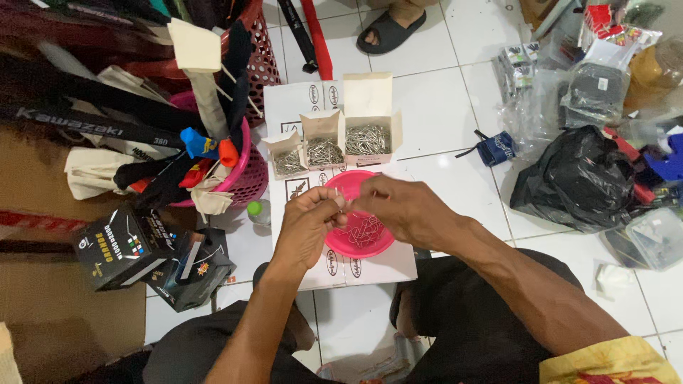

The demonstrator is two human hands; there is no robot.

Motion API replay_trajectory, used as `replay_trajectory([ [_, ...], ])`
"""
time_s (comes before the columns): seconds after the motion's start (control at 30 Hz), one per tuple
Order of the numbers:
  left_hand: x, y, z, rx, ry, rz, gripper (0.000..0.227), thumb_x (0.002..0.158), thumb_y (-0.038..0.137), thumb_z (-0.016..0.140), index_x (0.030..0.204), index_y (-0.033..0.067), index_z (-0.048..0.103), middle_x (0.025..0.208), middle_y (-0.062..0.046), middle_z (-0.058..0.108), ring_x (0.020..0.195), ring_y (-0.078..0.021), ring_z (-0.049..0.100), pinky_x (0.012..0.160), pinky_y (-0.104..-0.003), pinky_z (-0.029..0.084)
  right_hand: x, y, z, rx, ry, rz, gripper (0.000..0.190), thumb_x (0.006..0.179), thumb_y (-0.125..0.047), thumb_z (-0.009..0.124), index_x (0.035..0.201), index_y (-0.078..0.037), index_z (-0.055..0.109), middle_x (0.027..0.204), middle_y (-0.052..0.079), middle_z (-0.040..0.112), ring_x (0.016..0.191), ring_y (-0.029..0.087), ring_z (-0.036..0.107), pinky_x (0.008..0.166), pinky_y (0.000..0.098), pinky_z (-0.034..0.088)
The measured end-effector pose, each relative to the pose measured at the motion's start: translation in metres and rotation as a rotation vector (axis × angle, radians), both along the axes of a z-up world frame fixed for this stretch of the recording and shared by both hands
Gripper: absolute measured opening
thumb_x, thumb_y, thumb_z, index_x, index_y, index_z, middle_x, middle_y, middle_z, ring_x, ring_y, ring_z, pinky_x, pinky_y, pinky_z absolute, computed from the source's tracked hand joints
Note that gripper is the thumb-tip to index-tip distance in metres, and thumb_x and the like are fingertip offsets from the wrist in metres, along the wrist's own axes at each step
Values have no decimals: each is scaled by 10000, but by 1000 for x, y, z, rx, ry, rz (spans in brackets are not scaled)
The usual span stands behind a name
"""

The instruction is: The person sits on the floor and repeatedly picks small metal wire pieces from a pink bowl, then bends and twists them into hanger shapes by hand. The formed hangers are placed into a cardboard box with compartments.

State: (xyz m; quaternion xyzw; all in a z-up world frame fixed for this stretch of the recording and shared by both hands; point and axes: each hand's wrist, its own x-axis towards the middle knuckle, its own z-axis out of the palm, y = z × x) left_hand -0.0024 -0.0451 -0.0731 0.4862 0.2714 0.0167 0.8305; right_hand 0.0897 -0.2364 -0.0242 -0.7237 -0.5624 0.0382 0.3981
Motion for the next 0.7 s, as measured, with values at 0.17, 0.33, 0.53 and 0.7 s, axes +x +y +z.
replay_trajectory([
  [0.17, 0, -1, -15, -46, 8, -31, 105, 846, -36, 715, 949, -47, 698, 768, -149, 670, 639, -165, 657, 607, -268, 567, -15, 8, -6, 36, -89, 67, 212, 918, 47, 625, 1071, -58, 730, 1080, 177, 670, 949, 344, 716, 786, 429, 620],
  [0.33, 0, -4, -6, 34, -19, -8, 130, 878, 12, 734, 991, -45, 702, 808, -144, 700, 695, -158, 684, 632, -249, 570, -11, 9, -6, 145, 111, -5, 238, 919, 68, 618, 1057, -80, 743, 1163, 195, 652, 1029, 378, 701, 889, 481, 599],
  [0.53, -3, -7, 2, 160, -137, -32, 197, 880, 92, 785, 996, -48, 711, 909, -160, 710, 831, -195, 723, 705, -238, 580, -2, 0, -12, 39, 558, -230, 174, 935, -48, 689, 1100, -61, 742, 855, 110, 752, 716, 172, 713, 668, 351, 614],
  [0.7, -6, -10, 3, 316, -187, -120, 176, 871, 76, 807, 965, -45, 721, 889, -153, 717, 828, -175, 738, 704, -251, 584, -5, 4, -11, -61, 563, -266, 219, 890, -54, 732, 1106, -45, 695, 796, 144, 740, 638, 227, 741, 585, 376, 595],
])
